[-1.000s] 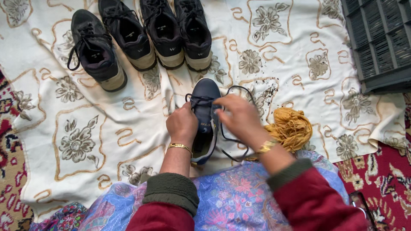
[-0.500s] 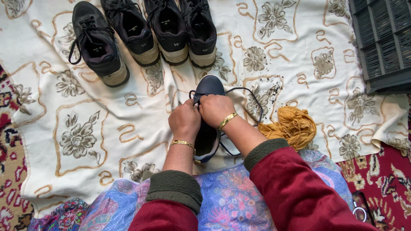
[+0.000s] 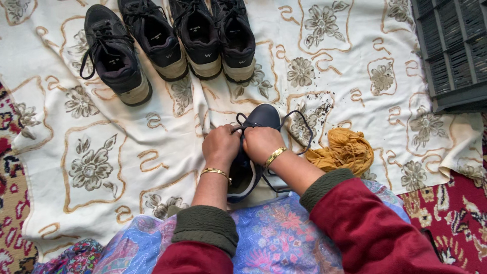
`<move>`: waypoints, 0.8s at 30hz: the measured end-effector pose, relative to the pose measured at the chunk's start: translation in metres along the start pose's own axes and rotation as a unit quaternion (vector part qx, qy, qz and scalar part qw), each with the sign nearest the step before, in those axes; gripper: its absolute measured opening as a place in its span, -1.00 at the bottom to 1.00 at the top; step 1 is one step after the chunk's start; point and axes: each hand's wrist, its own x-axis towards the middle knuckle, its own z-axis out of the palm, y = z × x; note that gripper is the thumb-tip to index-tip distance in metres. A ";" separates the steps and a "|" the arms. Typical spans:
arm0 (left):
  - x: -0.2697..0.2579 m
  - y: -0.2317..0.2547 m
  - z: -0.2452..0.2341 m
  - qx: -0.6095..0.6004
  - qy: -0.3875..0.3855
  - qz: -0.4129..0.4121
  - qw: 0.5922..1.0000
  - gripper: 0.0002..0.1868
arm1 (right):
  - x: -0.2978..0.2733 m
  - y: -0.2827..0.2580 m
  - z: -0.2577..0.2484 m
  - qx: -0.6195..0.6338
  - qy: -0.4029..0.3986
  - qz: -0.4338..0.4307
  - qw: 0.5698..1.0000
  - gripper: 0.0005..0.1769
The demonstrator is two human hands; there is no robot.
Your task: The person unlaces a dark blue sneaker, wipes it with a yellow cloth, and then relaces it. The person handles the shoe and laces by hand while seated on a patterned cloth with other shoes nearby.
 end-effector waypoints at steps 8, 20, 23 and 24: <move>-0.003 -0.005 0.019 -0.004 0.094 0.217 0.972 -0.73 | -0.020 0.010 0.021 0.176 0.102 0.107 0.973 -0.76; 0.002 -0.005 0.026 0.001 0.130 0.188 0.974 -0.83 | -0.003 0.010 -0.003 0.059 -0.035 0.033 0.997 -0.72; 0.006 -0.005 0.017 -0.035 0.102 0.111 0.988 -0.81 | -0.010 0.002 -0.012 0.020 -0.080 0.009 0.997 -0.72; 0.008 -0.006 0.014 -0.047 0.084 0.076 0.993 -0.79 | -0.015 0.000 -0.010 0.046 -0.061 -0.012 0.997 -0.72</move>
